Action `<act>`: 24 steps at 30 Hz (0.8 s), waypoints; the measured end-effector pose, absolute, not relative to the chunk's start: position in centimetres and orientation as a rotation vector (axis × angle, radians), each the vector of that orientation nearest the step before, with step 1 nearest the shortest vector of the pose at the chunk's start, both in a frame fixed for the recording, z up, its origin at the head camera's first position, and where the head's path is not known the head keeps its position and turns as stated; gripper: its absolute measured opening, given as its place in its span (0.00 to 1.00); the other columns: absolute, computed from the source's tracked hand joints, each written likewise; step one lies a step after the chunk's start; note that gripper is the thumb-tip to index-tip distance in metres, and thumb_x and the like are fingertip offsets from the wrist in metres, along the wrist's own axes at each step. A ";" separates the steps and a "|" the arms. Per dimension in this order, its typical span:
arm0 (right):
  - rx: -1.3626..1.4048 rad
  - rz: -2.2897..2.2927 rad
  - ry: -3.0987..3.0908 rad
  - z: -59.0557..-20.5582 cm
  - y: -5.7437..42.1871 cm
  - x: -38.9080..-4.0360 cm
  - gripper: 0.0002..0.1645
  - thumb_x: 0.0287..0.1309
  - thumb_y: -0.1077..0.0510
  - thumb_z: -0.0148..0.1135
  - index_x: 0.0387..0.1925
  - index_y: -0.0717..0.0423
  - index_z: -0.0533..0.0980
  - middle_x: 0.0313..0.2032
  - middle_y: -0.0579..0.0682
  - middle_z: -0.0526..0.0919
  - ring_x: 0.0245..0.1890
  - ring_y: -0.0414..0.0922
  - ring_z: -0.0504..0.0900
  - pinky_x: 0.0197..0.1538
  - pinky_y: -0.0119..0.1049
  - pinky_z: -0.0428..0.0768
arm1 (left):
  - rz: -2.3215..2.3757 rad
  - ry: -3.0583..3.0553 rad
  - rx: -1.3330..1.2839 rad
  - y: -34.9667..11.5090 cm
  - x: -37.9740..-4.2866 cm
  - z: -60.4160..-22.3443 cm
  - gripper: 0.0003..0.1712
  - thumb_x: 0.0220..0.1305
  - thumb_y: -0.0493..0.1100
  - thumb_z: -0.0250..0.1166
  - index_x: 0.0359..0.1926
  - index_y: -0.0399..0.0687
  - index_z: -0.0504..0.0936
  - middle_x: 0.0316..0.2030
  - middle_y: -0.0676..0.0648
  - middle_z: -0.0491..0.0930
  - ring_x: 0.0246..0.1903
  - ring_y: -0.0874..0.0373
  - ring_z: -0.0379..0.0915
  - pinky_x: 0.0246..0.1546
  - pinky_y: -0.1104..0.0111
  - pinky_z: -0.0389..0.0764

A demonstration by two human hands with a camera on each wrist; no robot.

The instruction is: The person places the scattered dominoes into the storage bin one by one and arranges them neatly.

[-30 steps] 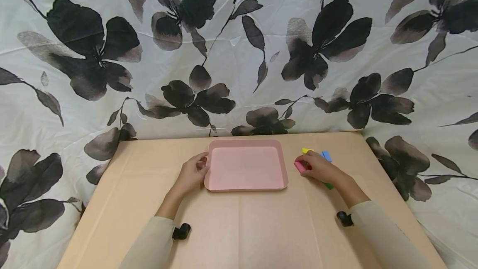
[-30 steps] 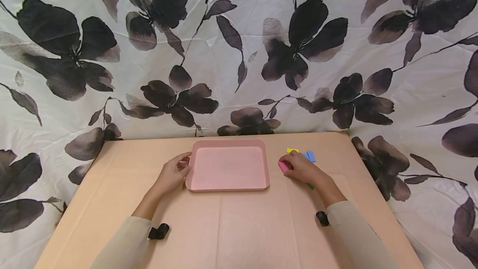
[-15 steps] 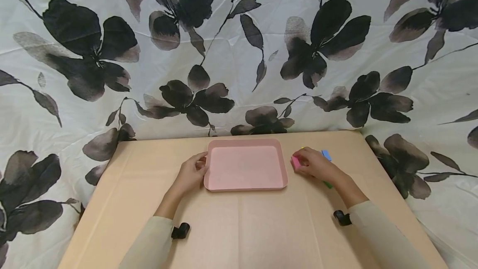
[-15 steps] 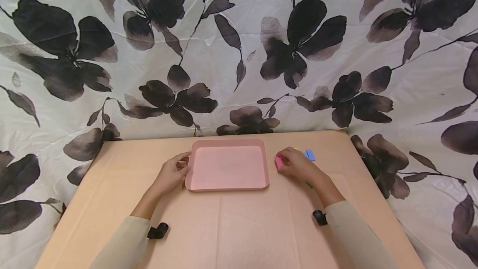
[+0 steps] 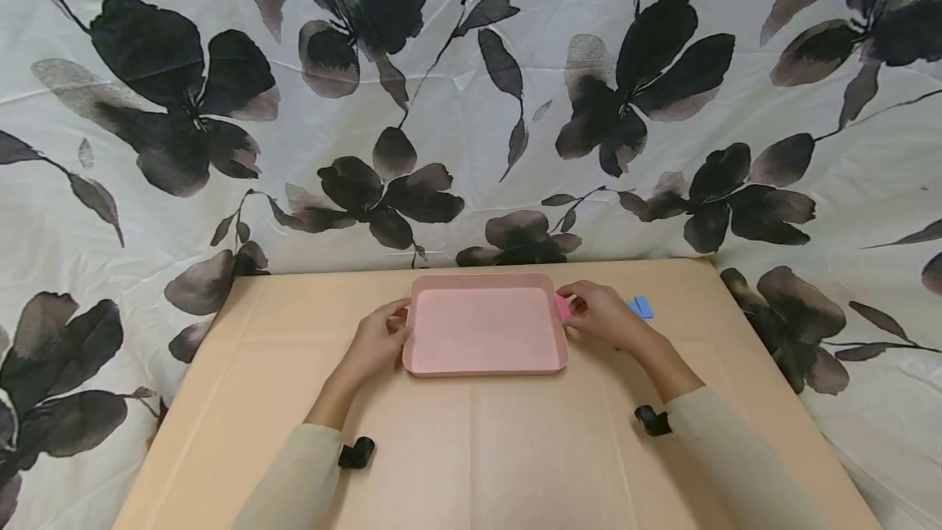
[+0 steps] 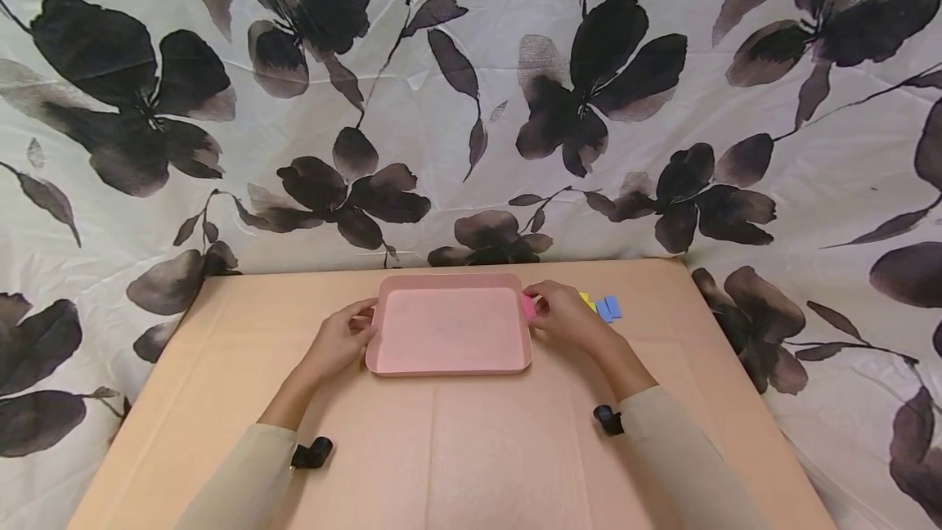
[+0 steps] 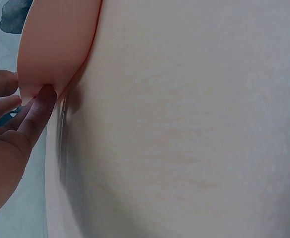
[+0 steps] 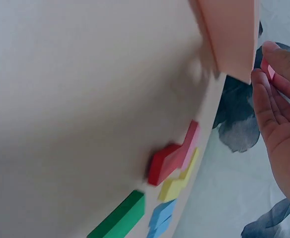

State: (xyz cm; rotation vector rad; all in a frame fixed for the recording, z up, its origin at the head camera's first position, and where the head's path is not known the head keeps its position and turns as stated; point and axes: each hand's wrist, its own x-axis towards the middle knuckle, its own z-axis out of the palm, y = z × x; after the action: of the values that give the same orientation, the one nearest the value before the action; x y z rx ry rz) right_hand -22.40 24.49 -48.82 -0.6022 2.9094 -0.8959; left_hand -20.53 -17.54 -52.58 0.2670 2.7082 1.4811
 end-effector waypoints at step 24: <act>-0.511 -0.892 2.764 -47.1 17.6 -24.4 0.32 0.56 0.59 0.77 0.63 0.57 0.79 0.52 0.54 0.83 0.45 0.47 0.81 0.50 0.38 0.87 | 1.473 2.701 0.277 -17.5 -20.5 -52.2 0.31 0.66 0.30 0.65 0.70 0.34 0.73 0.52 0.35 0.83 0.45 0.49 0.82 0.48 0.63 0.83</act>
State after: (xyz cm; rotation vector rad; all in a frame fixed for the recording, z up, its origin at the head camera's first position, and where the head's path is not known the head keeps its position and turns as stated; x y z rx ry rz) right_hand -24.42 17.59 -47.12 -0.5110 2.7636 -0.8925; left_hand -20.52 -17.49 -52.23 0.2766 2.7009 1.4732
